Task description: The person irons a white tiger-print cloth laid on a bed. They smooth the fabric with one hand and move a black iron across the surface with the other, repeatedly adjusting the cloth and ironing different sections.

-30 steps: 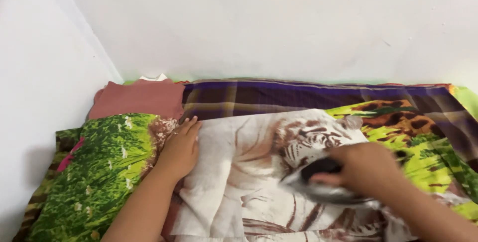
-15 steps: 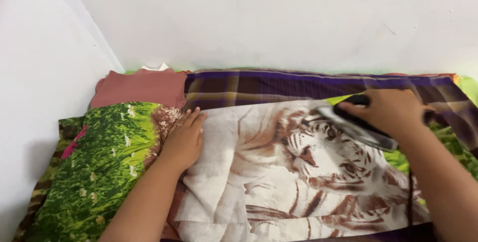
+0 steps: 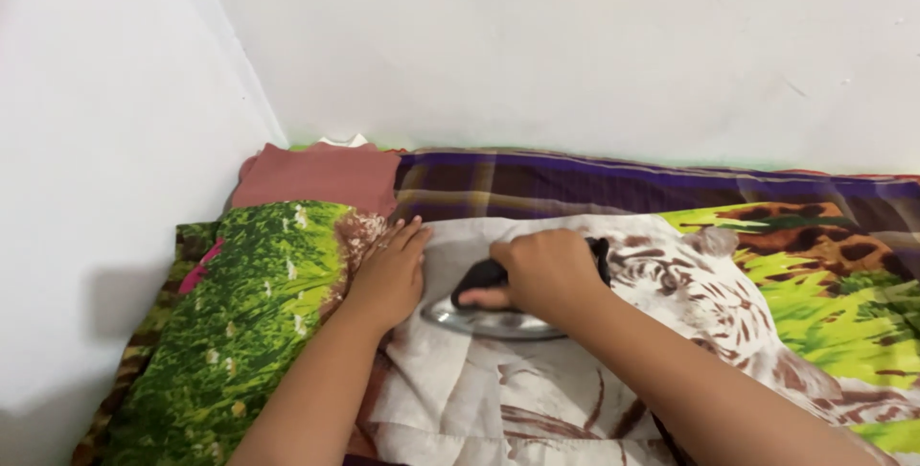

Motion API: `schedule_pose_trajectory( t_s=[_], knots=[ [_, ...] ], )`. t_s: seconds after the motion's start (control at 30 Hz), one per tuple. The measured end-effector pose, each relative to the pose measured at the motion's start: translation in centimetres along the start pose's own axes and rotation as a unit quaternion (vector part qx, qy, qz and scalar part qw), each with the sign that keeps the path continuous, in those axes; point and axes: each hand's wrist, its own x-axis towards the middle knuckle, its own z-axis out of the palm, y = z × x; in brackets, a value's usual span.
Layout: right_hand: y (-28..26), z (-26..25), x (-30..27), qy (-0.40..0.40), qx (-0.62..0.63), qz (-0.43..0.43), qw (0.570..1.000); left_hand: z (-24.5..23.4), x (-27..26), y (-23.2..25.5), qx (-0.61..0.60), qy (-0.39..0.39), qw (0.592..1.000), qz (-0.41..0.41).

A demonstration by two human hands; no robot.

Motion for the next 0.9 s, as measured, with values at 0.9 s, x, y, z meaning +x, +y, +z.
schedule_pose_trajectory(
  t_s=[0.9],
  knots=[
    [8.7, -3.7, -14.5, -0.115, -0.037, 0.262, 0.957, -1.6, 0.9, 0.5, -0.009, -0.058, 0.997, -0.051]
  ],
)
